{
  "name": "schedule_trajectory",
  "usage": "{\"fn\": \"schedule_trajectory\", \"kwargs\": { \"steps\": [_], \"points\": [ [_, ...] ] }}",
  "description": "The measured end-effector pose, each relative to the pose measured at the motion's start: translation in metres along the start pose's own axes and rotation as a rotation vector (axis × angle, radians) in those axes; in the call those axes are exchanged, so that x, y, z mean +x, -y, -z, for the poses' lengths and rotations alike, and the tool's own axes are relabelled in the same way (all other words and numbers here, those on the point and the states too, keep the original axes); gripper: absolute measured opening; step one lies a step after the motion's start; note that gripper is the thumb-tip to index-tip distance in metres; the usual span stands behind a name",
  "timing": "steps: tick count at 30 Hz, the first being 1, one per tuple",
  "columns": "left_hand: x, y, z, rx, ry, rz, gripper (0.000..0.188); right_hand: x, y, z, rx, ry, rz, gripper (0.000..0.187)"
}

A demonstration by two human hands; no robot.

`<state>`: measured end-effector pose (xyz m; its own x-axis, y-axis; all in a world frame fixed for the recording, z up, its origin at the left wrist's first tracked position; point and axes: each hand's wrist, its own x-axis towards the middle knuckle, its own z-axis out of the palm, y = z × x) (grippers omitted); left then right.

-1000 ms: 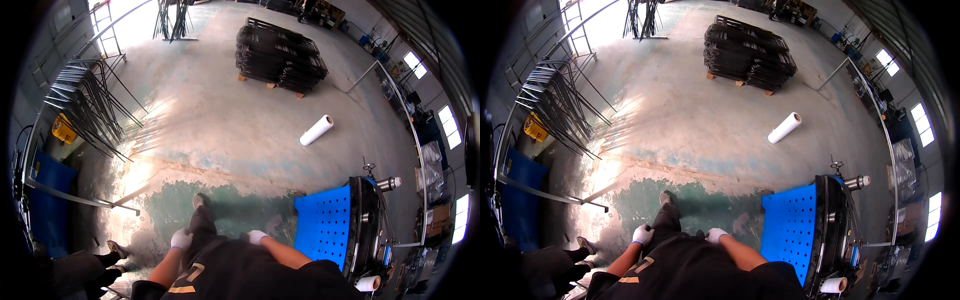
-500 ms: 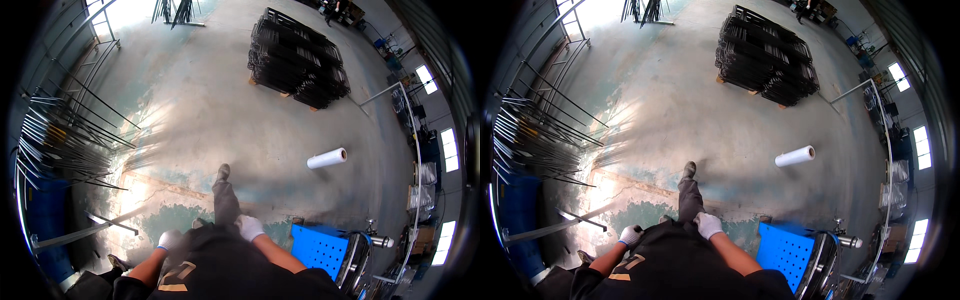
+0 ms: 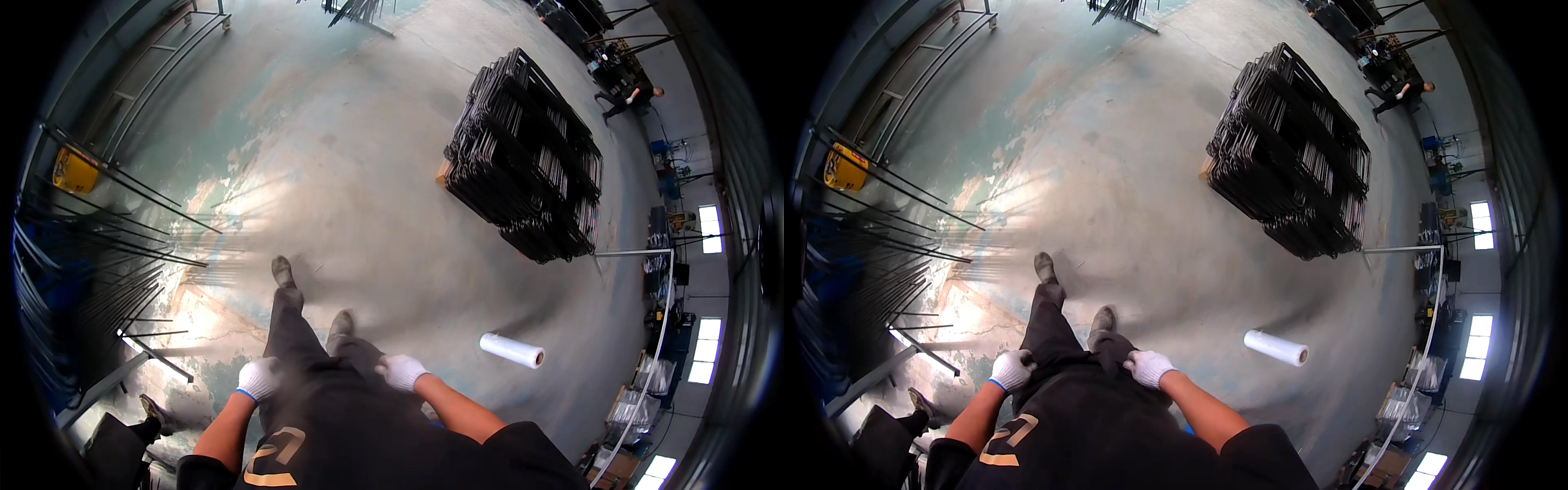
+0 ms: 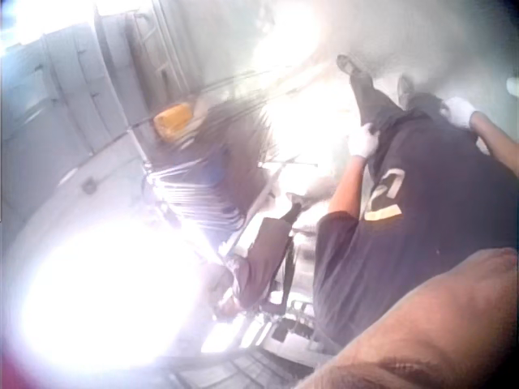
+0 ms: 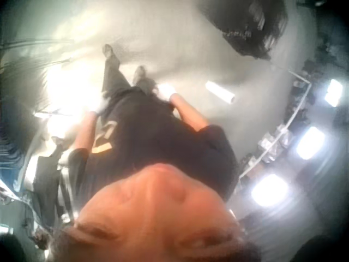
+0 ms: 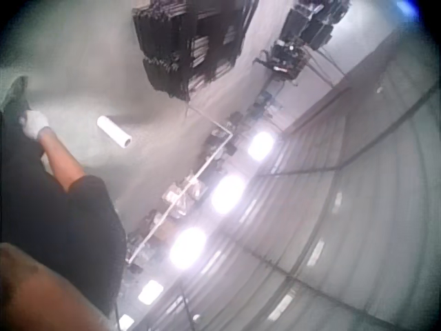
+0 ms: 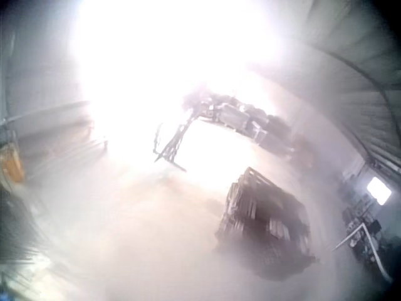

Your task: The person handles and stacks bent metal frames in a workshop, coordinating with a coworker to organize them. They then move to a pallet and wrap a stack of frames with plastic film.

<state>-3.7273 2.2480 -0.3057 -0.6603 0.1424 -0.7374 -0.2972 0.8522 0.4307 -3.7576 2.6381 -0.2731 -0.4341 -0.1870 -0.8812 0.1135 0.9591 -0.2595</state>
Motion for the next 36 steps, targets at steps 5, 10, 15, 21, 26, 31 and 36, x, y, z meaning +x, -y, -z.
{"fn": "schedule_trajectory", "kwargs": {
  "steps": [5,10,15,21,26,31,36],
  "points": [
    [0.126,-0.013,0.078,-0.083,-0.061,-0.008,0.031,0.080,0.037,0.113,-0.041,0.006,-0.093,0.043],
    [0.202,-0.023,0.216,-0.022,0.248,-0.061,0.043,0.120,0.093,0.220,-0.040,-0.006,-0.138,0.044],
    [0.230,-0.009,0.247,-0.153,0.250,-0.073,0.041,0.138,0.132,0.307,-0.066,0.052,-0.139,0.044],
    [0.283,-0.039,0.309,-0.300,0.263,0.025,0.032,0.187,0.147,0.419,-0.066,0.126,-0.104,0.043],
    [0.314,-0.092,0.380,-0.273,0.332,0.015,0.028,0.226,0.144,0.500,-0.099,0.223,-0.048,0.044],
    [0.371,-0.115,0.420,-0.221,0.485,-0.073,0.029,0.246,0.128,0.532,-0.032,0.288,-0.107,0.044],
    [0.487,-0.131,0.437,-0.422,0.492,-0.175,0.023,0.297,0.098,0.567,0.229,0.180,-0.189,0.043]
  ]
}}
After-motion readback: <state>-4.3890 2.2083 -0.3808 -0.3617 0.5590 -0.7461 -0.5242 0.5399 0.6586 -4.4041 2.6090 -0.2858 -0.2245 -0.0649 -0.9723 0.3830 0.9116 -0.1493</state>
